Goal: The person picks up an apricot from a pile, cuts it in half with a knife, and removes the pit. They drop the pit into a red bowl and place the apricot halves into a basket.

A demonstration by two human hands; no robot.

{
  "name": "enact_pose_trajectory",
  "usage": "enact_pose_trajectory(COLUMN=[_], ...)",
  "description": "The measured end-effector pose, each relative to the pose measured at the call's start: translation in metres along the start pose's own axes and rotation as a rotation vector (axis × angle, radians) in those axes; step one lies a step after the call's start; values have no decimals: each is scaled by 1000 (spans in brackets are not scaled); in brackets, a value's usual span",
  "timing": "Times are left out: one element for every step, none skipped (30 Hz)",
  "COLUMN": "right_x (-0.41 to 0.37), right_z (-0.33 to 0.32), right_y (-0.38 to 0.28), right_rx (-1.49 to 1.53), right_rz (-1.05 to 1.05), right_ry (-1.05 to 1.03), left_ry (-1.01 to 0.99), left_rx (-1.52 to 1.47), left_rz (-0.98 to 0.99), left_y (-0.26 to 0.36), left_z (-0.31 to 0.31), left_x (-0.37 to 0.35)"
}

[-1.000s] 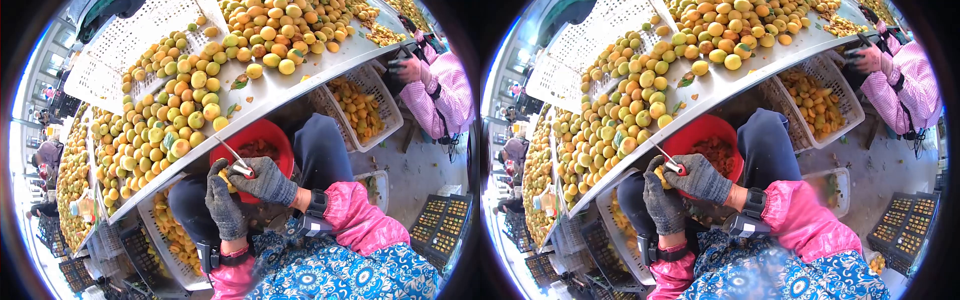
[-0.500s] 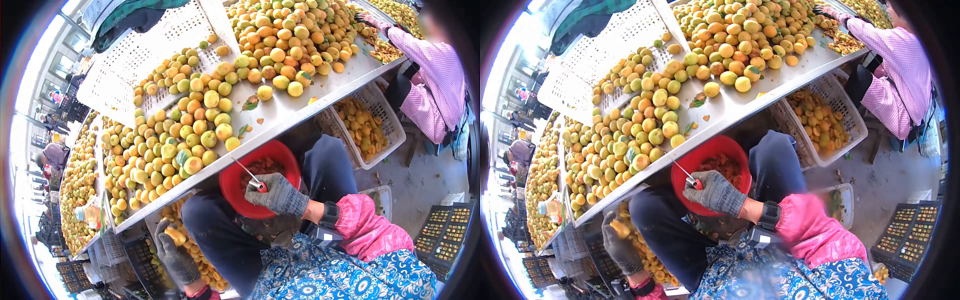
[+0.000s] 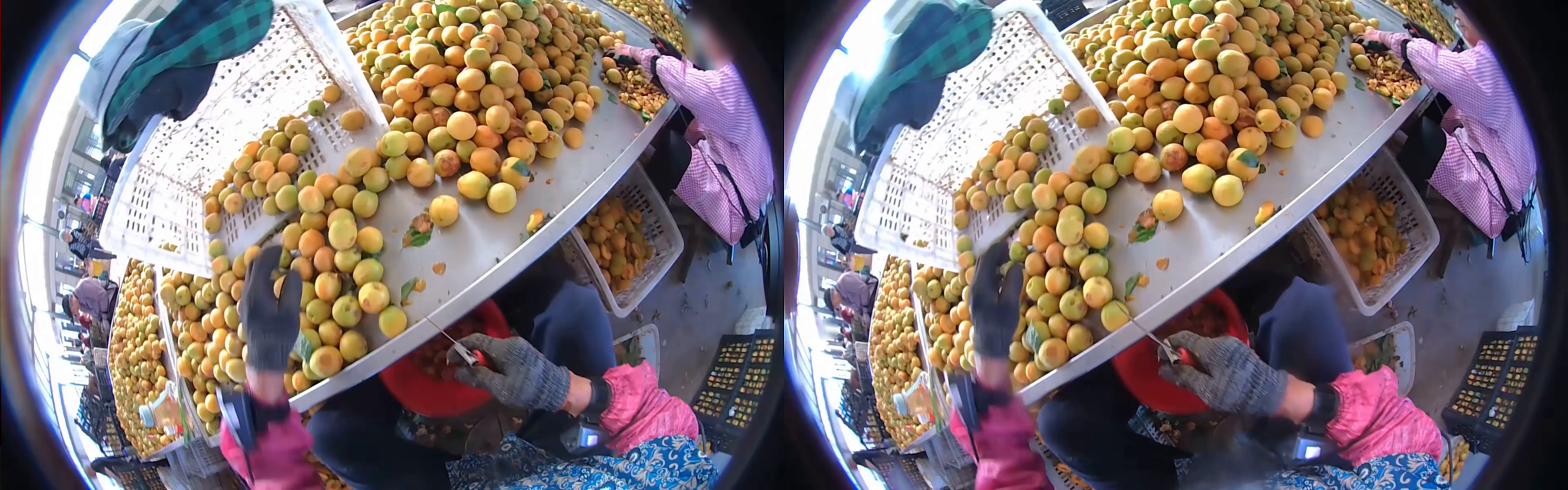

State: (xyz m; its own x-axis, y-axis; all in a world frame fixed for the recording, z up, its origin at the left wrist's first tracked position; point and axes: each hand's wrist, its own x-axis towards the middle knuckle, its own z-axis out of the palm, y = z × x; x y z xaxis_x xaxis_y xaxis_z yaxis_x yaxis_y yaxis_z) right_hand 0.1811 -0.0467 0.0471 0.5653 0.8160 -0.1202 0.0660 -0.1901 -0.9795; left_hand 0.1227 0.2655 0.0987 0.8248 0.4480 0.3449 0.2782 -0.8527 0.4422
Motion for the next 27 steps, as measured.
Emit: enact_pose_trajectory(right_x=[3,6,8,9,9,9,9,9,9,10,11,12,13,13,12,12,13,12,11,11,11,10,10,8,6,4,2], right_z=[-6,-11,-14,-17,-18,-20,-20,-21,-23,-24,-25,-25,-25,-25,-24,-22,-19,-16,-17,-19,-22,-21,-20,-18,-16,-14,-11], right_y=[-3,-6,-9,-9,-6,-3,1,2,2,1,0,-1,-1,-2,-4,-2,3,4,1,-3,-7,-10,-12,-14,-16,-17,-17], right_rx=[20,24,62,98,104,106,73,40,56,58,52,49,52,73,90,86,76,69,69,96,120,118,79,41,38,70,103], right_rz=[23,28,86,145,184,193,186,181,254,267,222,172,173,185,194,189,113,37,29,129,228,219,217,215,203,181,161], right_ry=[-16,-8,-19,-31,-45,-41,-39,-37,-66,-64,-51,-40,-43,-30,-16,-16,25,67,68,-4,-78,-79,-84,-88,-87,-35,14], left_ry=[-5,-8,-52,-95,-101,-160,-222,-234,-427,-619,-628,-651,-669,-685,-698,-691,-717,-744,-771,-764,-686,-607,-518,-508,-440,-370,-253], left_rx=[-29,-59,18,93,86,138,191,184,260,336,332,311,290,270,248,248,308,370,433,438,389,340,313,318,145,-27,-143], left_rz=[85,171,181,190,193,223,253,253,165,75,74,105,136,168,202,203,166,129,93,92,145,199,232,233,173,115,221], left_y=[-9,-21,-27,-33,-43,-53,-63,-50,-34,-24,-28,-35,-42,-47,-43,-39,-34,-25,-18,-18,-22,-26,-30,-20,-5,5,-16], left_z=[21,44,63,82,103,123,139,139,134,133,139,141,141,140,136,131,124,115,106,101,99,97,92,80,65,52,51], left_x=[34,66,96,122,146,165,176,180,183,184,184,185,186,186,185,181,172,160,149,138,124,111,100,88,74,60,44])
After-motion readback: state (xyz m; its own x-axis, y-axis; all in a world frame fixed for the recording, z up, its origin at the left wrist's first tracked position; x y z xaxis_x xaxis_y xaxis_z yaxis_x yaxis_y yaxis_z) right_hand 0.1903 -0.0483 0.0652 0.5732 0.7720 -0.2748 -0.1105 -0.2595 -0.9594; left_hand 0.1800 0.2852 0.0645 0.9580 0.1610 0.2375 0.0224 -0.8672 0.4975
